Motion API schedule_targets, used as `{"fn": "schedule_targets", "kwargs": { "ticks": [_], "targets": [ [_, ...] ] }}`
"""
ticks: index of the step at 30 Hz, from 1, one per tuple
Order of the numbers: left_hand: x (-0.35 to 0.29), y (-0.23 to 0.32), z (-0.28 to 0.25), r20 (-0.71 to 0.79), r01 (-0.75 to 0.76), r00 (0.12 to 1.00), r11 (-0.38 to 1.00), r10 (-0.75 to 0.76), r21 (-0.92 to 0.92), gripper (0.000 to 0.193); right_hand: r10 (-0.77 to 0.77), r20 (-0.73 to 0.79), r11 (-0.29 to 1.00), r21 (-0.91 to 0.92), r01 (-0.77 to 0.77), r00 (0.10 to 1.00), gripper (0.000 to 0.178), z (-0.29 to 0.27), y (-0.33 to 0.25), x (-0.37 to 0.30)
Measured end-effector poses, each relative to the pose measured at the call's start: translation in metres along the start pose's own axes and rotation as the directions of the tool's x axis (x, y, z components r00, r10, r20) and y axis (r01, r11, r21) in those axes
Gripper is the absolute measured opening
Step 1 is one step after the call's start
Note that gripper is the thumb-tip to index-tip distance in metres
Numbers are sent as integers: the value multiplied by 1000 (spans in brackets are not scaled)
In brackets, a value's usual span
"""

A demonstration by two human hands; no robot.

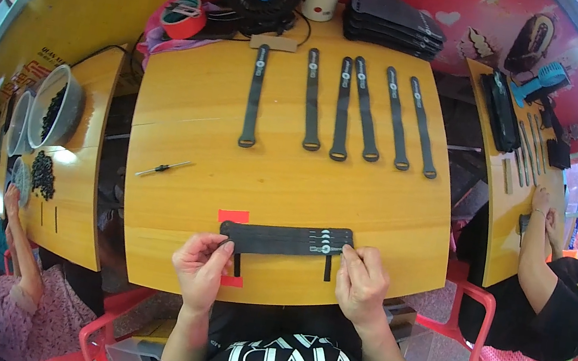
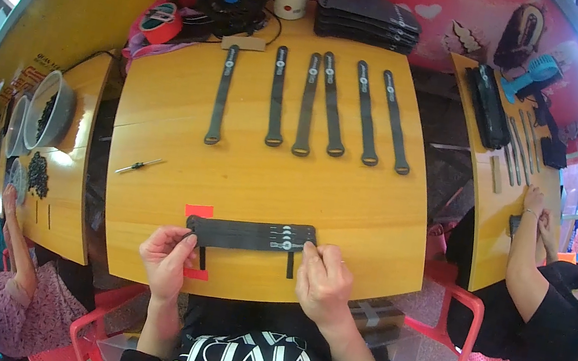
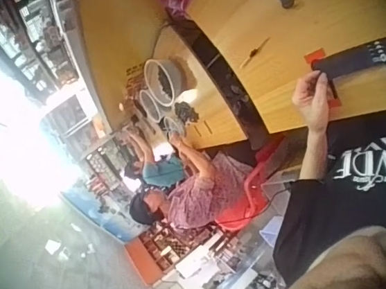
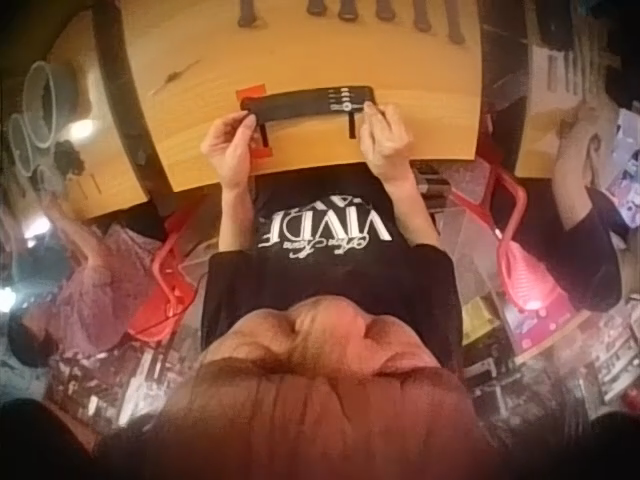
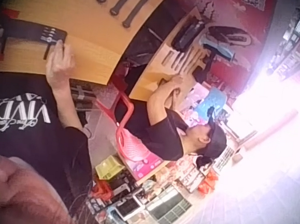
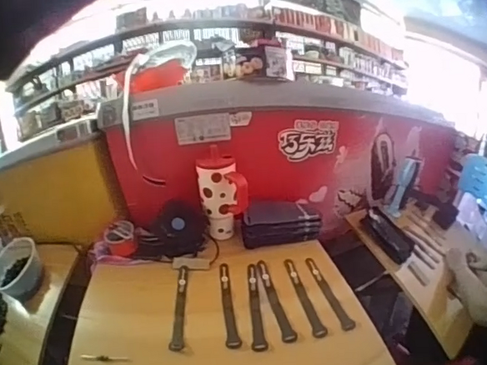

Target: The person is manually assembling black fabric straps by attaching small plastic components to them.

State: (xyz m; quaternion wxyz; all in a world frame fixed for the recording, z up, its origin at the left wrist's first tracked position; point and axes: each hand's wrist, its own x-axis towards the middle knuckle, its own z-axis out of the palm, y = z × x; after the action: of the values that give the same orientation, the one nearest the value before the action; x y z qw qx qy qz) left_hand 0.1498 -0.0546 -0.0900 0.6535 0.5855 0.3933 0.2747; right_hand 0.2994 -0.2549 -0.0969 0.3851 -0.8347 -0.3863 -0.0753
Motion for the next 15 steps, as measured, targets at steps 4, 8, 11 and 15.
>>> {"fn": "schedule_targets", "kwargs": {
  "ticks": [4, 8, 11, 15],
  "targets": [
    [-2, 4, -1, -4, 25, 1000, 999, -25, -25, 9, 3, 39, 1000, 22, -3, 999, 20, 0, 0, 2],
    [-8, 5, 0, 30, -360, 924, 841, 381, 404, 10, -41, 47, 999, 7, 41, 998, 19, 1, -1, 3],
    [-7, 10, -1, 50, -391, 906, 787, 419, 477, 13, -27, 26, 1000, 15, 26, 999, 19, 0, -3, 2],
    [-4, 4, -2, 16, -312, 939, 829, 345, 464, 13, 13, 59, 1000, -12, -12, 998, 24, 1, 1, -3]
  ]
}}
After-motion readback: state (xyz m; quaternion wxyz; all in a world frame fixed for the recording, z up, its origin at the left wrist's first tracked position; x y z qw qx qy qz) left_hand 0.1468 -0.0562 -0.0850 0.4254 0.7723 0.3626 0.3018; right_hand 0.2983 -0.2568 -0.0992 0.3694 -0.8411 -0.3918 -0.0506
